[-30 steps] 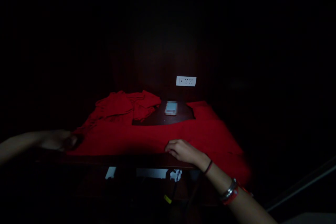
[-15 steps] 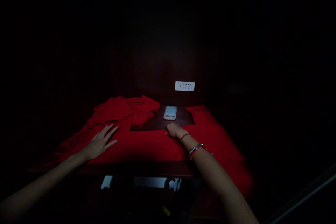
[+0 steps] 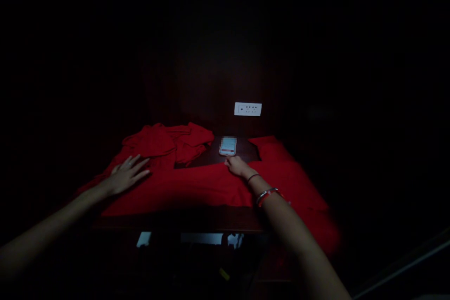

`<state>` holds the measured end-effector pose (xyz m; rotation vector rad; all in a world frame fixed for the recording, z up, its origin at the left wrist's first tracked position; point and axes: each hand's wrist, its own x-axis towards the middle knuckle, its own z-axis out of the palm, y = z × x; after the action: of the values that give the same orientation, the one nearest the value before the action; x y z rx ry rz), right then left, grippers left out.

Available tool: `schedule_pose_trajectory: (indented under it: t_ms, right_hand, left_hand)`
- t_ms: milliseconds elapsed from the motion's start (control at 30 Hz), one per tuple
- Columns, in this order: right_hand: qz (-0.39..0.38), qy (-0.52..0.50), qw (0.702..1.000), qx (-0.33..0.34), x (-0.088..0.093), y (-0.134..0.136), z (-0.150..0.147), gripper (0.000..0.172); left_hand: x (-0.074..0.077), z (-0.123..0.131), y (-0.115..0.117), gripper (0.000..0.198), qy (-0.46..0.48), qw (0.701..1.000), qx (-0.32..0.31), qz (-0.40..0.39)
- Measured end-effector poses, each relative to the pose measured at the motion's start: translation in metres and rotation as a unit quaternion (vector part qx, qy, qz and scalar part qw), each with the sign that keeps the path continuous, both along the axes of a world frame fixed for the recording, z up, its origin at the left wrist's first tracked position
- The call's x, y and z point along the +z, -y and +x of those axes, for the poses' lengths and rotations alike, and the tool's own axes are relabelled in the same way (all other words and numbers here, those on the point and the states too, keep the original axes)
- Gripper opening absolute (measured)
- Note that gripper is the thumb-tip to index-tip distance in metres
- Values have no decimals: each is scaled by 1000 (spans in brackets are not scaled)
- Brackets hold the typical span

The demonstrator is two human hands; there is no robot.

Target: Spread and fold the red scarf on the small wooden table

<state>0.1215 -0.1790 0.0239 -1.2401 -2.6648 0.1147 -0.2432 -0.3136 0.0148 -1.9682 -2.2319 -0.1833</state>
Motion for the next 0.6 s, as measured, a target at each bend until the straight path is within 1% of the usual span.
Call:
schedule_pose_trajectory:
  t_ms: [67,100,167,200,233,300,367,433,500,600]
  right_hand:
    - [-8,-3,1000,14,5,0,0,18]
    - [-14,-5,1000,23,8,-1,-1,17]
    - [-40,-14,998,39,11,-1,-4,19]
    - [-55,-19,997,43,12,-2,-6,21]
    - [-69,-21,996,44,13,-2,-8,22]
    - [-82,-18,996,39,13,-2,-11,19]
    - [-69,-12,997,33,13,-3,-11,16]
    - [-50,-14,998,30,13,-5,-9,15]
    - [-31,-19,999,27,14,-7,-7,18]
    - [-14,-22,999,23,13,-8,-8,24]
  left_hand:
    - [12,14,-17,51,-1,996,-73,54]
    - [18,22,-26,47,9,991,-124,51]
    - [25,40,-45,41,35,977,-208,-6]
    - [27,48,-54,38,51,971,-230,-43]
    - [27,55,-61,34,70,965,-239,-82]
    - [24,63,-72,28,106,955,-236,-142]
    - [20,64,-78,21,130,950,-232,-165]
    - [17,62,-81,17,138,948,-245,-149]
    - [13,61,-80,20,135,950,-259,-110]
    - [5,64,-73,28,103,961,-255,-12]
